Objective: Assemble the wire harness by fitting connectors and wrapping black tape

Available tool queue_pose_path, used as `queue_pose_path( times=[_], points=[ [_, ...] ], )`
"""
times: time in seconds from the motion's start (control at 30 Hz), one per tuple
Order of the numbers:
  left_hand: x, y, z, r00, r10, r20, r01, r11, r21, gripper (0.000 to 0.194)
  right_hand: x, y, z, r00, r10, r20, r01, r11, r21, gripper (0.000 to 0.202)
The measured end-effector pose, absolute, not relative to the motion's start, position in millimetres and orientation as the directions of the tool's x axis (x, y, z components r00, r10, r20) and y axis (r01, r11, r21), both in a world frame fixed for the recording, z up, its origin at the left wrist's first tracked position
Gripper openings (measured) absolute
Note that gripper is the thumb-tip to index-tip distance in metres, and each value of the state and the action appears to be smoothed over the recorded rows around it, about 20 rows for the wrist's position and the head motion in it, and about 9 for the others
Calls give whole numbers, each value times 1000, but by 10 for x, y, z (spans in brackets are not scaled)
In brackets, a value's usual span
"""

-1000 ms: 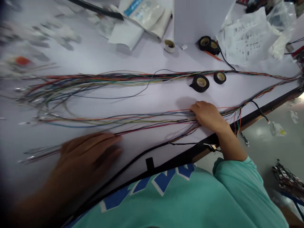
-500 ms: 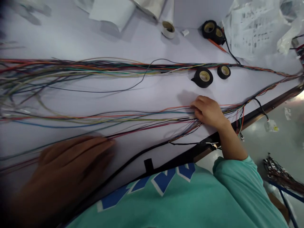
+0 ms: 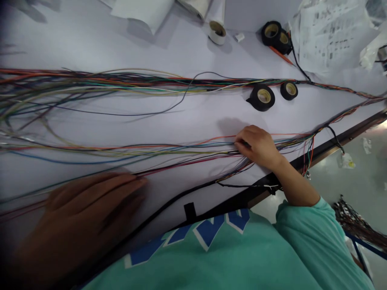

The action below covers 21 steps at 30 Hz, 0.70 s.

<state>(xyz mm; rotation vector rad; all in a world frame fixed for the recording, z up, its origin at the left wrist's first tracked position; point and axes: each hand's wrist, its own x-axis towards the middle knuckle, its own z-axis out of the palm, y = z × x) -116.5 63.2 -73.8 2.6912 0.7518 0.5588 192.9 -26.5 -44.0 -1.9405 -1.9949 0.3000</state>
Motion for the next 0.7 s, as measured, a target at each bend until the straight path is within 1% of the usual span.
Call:
queue_pose_path(
  times=[0.1,0.17,0.2,0.27,0.37,0.43,0.47,0.53,0.57,0.6,0.63,0.7],
  points=[
    [-1175,626,-739,781,553,290,436,-815,381,21,1954,-286,-376,157,980,122,856,-74,-512,13],
    [-1171,625,-737,784,555,279,436,-812,389,21,1986,-285,-322,246,958,144,830,-132,-542,13],
    [-1167,625,-736,782,558,277,439,-809,392,21,2004,-274,-296,259,955,146,835,-145,-531,12],
    [-1162,625,-732,781,559,279,438,-808,394,19,2034,-229,-260,192,976,105,882,-124,-455,12],
    [-1165,621,-720,783,551,287,426,-812,399,15,2044,-120,-254,-22,998,-55,960,6,-280,17],
    [-1169,614,-712,781,559,279,430,-805,409,14,2030,-46,-272,-108,983,-149,981,81,-176,20],
    [-1171,609,-710,775,570,275,437,-796,418,14,2024,-18,-282,-109,980,-169,988,88,-128,22],
    [-1173,601,-712,765,585,270,448,-784,431,17,2022,13,-289,-45,989,-141,998,37,-60,24],
    [-1173,600,-714,764,589,263,452,-780,433,21,2027,13,-285,3,994,-106,998,-8,-56,24],
    [-1174,602,-717,768,582,267,448,-786,425,26,2035,2,-276,44,996,-74,996,-49,-76,25],
    [-1174,608,-720,773,570,279,440,-798,411,33,2044,-17,-262,70,996,-58,990,-77,-116,25],
    [-1175,628,-723,795,520,312,405,-839,364,49,2051,-73,-233,54,996,-72,975,-68,-211,21]
  ],
)
